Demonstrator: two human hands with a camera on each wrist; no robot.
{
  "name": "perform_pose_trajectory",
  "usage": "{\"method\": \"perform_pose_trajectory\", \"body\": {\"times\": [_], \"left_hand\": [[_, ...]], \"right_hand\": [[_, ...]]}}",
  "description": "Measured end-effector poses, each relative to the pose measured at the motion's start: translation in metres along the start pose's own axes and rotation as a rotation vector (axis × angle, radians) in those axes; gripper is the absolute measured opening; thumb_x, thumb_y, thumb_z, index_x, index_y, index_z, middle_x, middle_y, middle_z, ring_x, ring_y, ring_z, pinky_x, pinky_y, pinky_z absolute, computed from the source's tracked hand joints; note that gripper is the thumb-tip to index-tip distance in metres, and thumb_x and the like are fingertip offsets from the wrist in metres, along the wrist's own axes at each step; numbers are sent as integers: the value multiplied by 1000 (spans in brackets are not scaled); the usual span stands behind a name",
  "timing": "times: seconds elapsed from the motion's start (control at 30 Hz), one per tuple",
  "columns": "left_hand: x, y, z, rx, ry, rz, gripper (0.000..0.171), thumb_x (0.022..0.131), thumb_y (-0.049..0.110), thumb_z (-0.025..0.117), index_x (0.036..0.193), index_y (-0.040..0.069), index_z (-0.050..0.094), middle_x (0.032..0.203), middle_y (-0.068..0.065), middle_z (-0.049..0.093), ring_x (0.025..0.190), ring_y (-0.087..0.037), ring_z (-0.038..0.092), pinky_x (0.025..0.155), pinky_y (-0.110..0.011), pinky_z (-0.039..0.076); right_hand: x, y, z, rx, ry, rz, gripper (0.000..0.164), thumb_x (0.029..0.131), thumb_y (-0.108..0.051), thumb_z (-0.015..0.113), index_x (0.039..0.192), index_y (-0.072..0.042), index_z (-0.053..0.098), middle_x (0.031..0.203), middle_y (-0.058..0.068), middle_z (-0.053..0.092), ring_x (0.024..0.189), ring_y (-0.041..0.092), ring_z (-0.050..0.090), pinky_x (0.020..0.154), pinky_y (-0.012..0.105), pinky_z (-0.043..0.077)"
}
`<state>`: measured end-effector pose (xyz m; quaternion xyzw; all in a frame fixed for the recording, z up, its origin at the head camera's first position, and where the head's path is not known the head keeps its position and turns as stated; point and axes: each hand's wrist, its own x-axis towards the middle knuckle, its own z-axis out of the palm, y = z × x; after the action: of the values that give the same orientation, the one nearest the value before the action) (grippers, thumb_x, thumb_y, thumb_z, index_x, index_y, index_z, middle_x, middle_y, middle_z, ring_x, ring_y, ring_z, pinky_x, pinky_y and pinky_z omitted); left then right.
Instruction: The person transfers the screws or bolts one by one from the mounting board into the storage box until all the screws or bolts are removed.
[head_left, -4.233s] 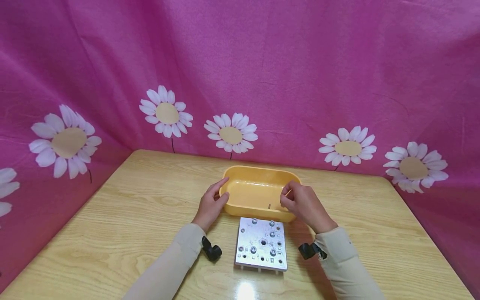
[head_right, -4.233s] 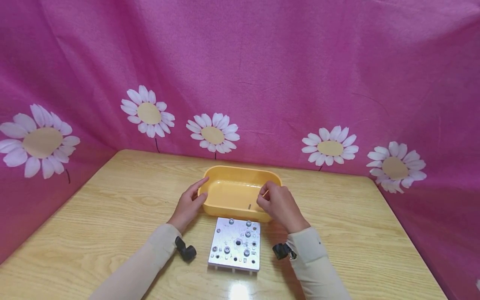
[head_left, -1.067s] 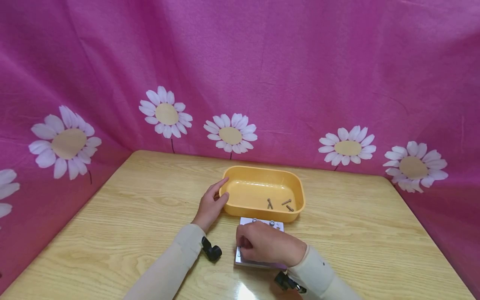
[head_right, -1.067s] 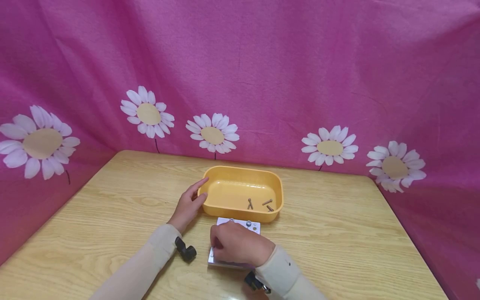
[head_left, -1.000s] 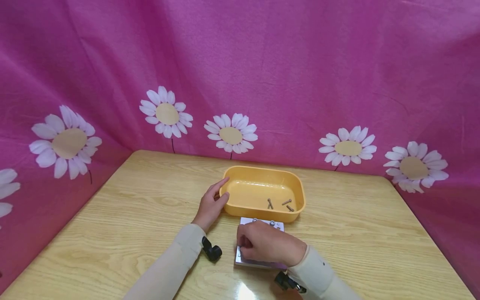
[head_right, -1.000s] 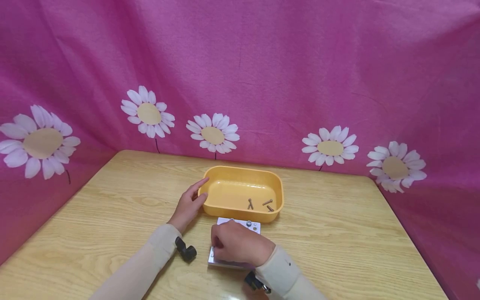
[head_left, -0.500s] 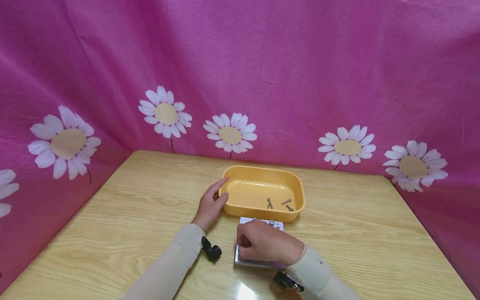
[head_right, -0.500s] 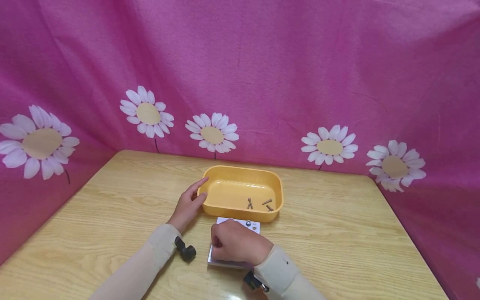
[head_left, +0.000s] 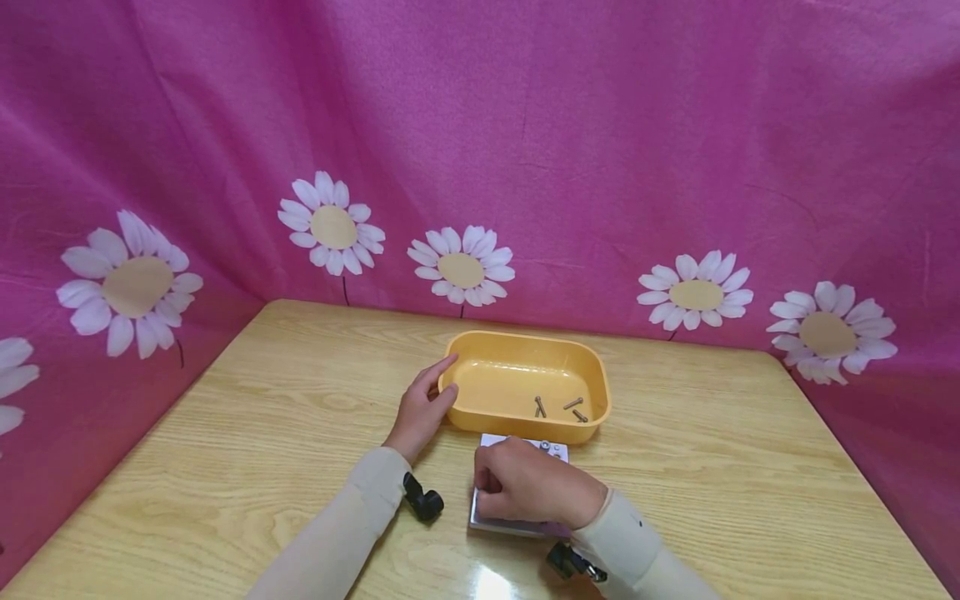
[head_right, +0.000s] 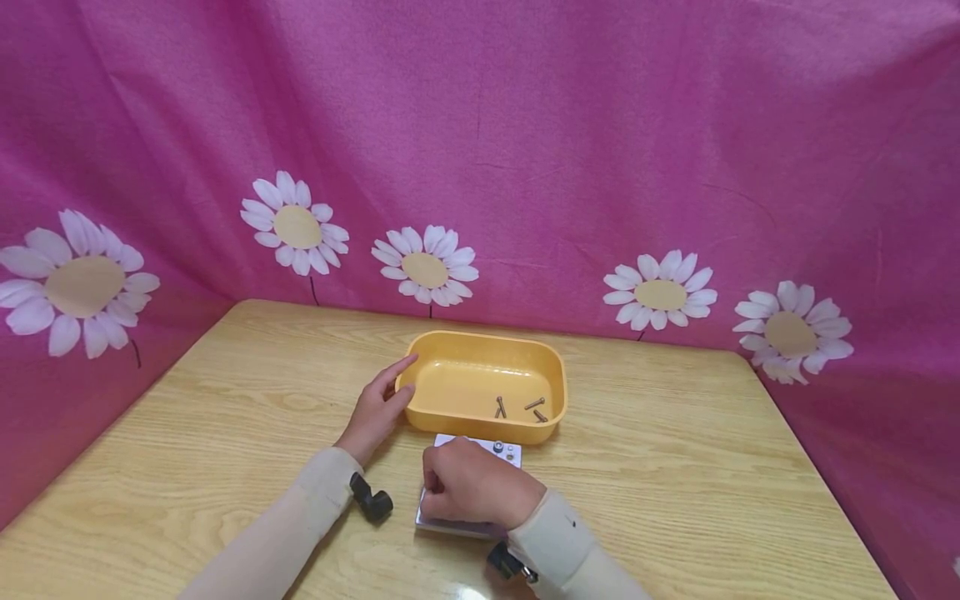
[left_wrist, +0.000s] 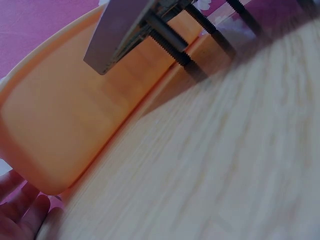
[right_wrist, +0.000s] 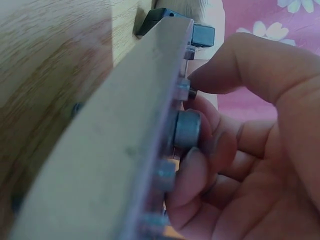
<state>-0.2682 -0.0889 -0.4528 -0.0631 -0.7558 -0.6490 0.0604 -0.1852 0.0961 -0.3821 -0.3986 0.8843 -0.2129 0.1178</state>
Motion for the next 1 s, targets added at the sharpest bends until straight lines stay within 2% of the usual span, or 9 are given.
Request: {"method": "perform_pose_trajectory", "body": {"times": [0.23, 0.33, 0.47, 0.57, 0.63, 1.0], "left_hand": [[2, -4, 1, 16, 27, 19, 46, 93, 15, 59, 138, 24, 55, 139, -5, 49, 119, -21, 53, 100, -36, 45], [-6, 14, 0, 27, 17, 17, 47, 93, 13, 58, 139, 18, 54, 139, -9, 49, 120, -26, 53, 100, -37, 44], [-7, 18, -1, 32, -6, -2, 48, 94, 12, 57, 141, 12, 51, 142, -14, 46, 124, -31, 50, 102, -40, 43], [3, 0, 0, 17, -2, -1, 48, 94, 13, 58, 141, 16, 52, 142, -11, 46, 124, -30, 50, 102, -40, 42], [4, -5, 1, 10, 5, 7, 47, 93, 15, 59, 140, 19, 53, 143, -10, 46, 124, -28, 51, 103, -41, 42], [3, -6, 1, 15, 26, 22, 46, 92, 15, 60, 137, 25, 56, 139, -5, 49, 120, -24, 53, 101, -39, 44]], "right_hand": [[1, 2, 2, 6, 18, -18, 10, 79, -15, 68, 79, -19, 59, 63, -14, 50, 59, -1, 46, 51, 16, 40], [1, 2, 2, 20, 23, -18, 9, 78, -14, 68, 79, -19, 60, 63, -13, 50, 59, -1, 47, 52, 17, 40], [0, 3, 1, 39, 18, -9, 8, 79, -16, 68, 79, -19, 61, 63, -13, 51, 59, -1, 47, 52, 17, 41], [0, 5, 1, 52, 13, -8, 6, 79, -16, 68, 79, -19, 62, 63, -14, 52, 58, -1, 48, 52, 17, 41], [-1, 5, 0, 57, 10, -15, 6, 79, -16, 67, 79, -19, 62, 63, -14, 52, 59, -1, 49, 52, 17, 41], [-2, 5, -1, 74, 4, -31, 7, 78, -14, 66, 78, -19, 62, 62, -15, 52, 58, -3, 48, 52, 16, 41]]}}
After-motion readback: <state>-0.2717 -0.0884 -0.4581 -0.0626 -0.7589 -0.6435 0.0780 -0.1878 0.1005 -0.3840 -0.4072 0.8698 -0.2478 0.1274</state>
